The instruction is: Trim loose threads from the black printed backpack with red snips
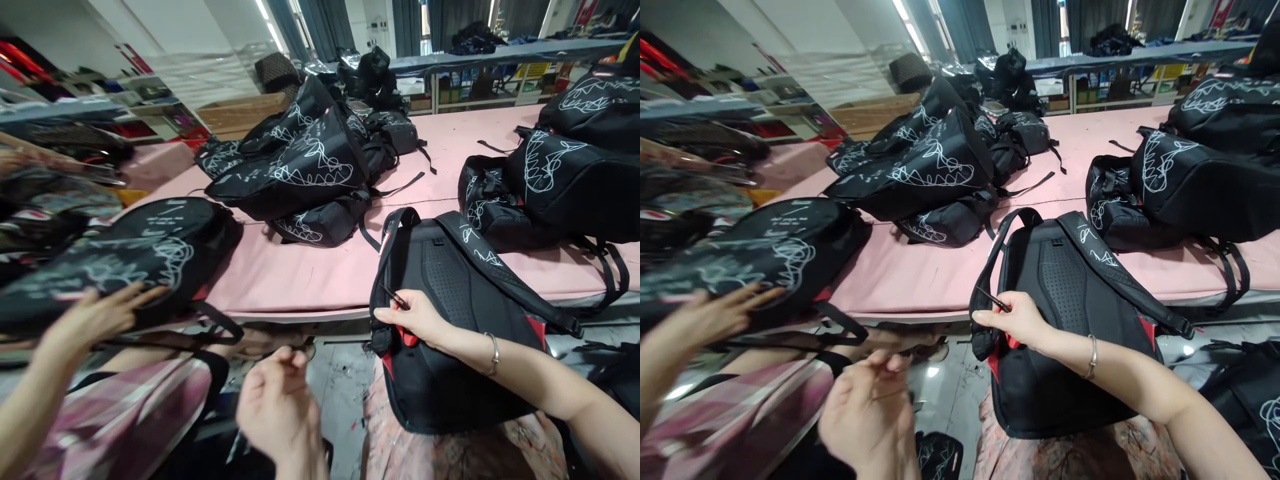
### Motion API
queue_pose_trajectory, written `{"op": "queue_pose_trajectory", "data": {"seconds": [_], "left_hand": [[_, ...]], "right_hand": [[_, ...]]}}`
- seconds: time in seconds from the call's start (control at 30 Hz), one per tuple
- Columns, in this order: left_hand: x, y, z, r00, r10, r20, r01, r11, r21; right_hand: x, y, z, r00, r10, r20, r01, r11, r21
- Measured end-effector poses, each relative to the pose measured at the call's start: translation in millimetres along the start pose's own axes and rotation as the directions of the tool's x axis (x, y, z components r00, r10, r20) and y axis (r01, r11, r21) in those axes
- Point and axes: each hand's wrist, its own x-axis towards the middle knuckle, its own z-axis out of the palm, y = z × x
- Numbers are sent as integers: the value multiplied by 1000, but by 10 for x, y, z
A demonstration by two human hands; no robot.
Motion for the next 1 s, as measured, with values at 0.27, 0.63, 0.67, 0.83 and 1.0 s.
{"op": "queue_pose_trajectory", "data": {"seconds": [0.27, 0.63, 0.67, 0.83, 1.0], "left_hand": [[-274, -29, 55, 875, -222, 430, -69, 822, 566], [-310, 107, 66, 833, 241, 498, -338, 934, 113], [-315, 101, 59, 797, 231, 558, -388, 904, 179], [-371, -60, 58, 554, 204, 807, -746, 553, 372], [-374, -55, 146, 517, 187, 835, -780, 506, 369]], "right_hand": [[8, 35, 47, 1000, 4, 5, -4, 998, 62], [17, 16, -9, 1000, 28, -14, -27, 998, 60], [25, 24, -7, 1000, 26, -12, -25, 998, 61], [38, 92, -11, 1000, -15, -21, 16, 999, 49], [23, 159, -26, 999, -9, -45, 4, 994, -111]]}}
